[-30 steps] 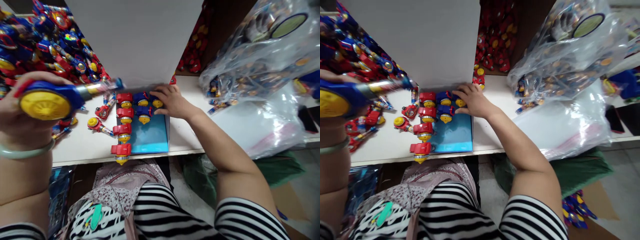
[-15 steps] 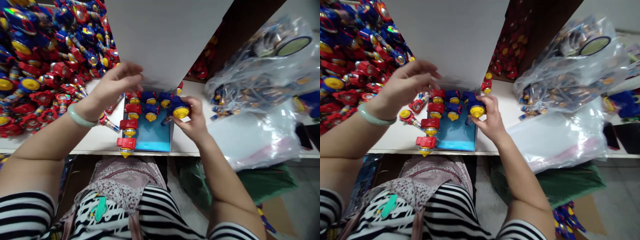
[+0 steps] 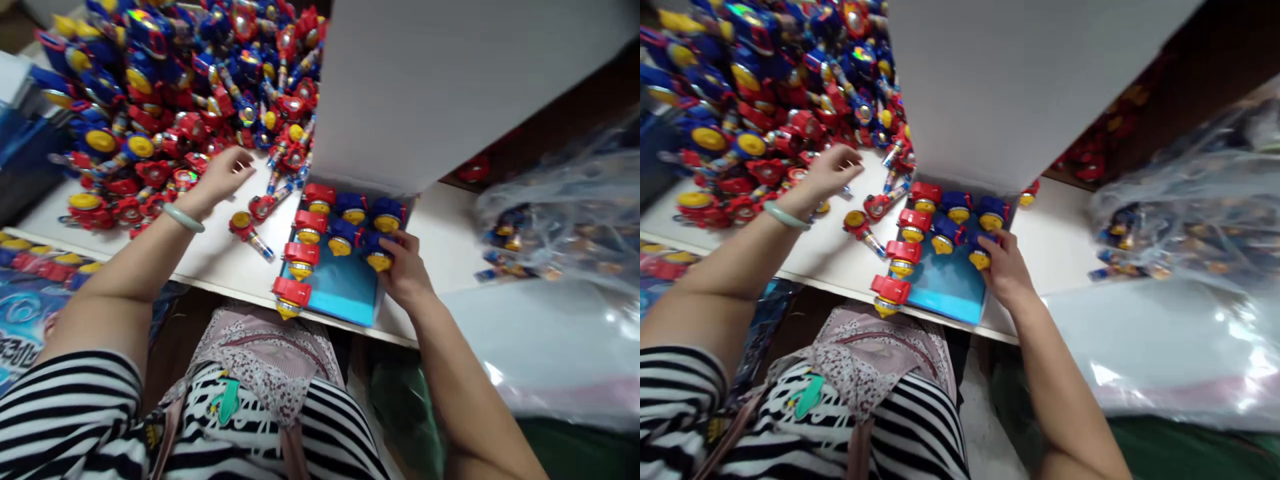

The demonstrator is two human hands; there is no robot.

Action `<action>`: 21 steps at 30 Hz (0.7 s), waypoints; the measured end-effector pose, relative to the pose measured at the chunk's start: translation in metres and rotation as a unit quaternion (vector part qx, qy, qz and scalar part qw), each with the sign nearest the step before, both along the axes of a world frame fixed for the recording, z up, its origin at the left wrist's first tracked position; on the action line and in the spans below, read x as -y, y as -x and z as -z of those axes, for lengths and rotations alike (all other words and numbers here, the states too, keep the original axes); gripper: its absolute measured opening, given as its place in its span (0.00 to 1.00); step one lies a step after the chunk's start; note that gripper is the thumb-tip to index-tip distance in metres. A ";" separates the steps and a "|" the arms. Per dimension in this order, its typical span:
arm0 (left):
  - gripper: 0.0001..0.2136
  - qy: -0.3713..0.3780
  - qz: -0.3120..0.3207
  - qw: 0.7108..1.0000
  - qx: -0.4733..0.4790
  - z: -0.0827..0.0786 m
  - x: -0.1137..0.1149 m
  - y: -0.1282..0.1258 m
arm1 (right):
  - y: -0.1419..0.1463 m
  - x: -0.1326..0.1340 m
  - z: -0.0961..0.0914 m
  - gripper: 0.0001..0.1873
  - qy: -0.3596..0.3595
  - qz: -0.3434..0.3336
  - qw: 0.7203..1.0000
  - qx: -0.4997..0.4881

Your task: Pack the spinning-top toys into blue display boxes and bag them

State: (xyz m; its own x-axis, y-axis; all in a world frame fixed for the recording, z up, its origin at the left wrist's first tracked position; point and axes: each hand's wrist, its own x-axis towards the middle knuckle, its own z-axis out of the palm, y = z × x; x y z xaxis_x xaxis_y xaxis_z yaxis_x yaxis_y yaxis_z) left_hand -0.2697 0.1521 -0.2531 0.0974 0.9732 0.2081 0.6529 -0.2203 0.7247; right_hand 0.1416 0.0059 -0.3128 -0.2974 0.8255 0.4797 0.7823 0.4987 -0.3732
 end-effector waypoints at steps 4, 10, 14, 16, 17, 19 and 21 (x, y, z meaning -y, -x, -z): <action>0.05 0.060 0.005 0.993 -0.098 0.024 -0.026 0.006 | 0.005 -0.003 0.012 0.28 0.000 0.079 0.995 0.052; 0.20 0.179 0.011 0.978 -0.109 0.037 -0.062 -0.037 | 0.006 0.010 -0.011 0.32 -0.034 0.073 0.994 0.079; 0.15 0.238 0.010 0.966 -0.096 0.036 -0.064 -0.041 | 0.005 0.032 -0.035 0.39 -0.041 0.092 0.995 -0.009; 0.11 0.261 -0.003 0.960 -0.097 0.031 -0.059 -0.022 | 0.007 0.041 -0.044 0.33 -0.040 0.114 0.990 -0.075; 0.11 0.273 -0.010 0.957 -0.099 0.028 -0.055 -0.009 | 0.010 0.044 -0.047 0.27 -0.037 0.119 0.988 -0.092; 0.10 0.289 -0.019 0.952 -0.099 0.021 -0.048 0.016 | 0.018 0.044 -0.055 0.17 -0.039 0.103 0.990 -0.094; 0.09 0.287 -0.028 0.953 -0.092 0.016 -0.046 0.033 | 0.026 0.040 -0.063 0.12 -0.046 0.067 0.994 -0.077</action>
State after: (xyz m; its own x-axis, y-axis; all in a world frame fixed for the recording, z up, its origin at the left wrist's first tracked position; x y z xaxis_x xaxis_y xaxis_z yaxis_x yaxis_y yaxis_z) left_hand -0.3030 0.1983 -0.2690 0.0257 0.9263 -0.3758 0.7800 0.2165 0.5871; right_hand 0.1155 -0.0340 -0.2501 -0.1046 0.8031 0.5866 0.7818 0.4310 -0.4506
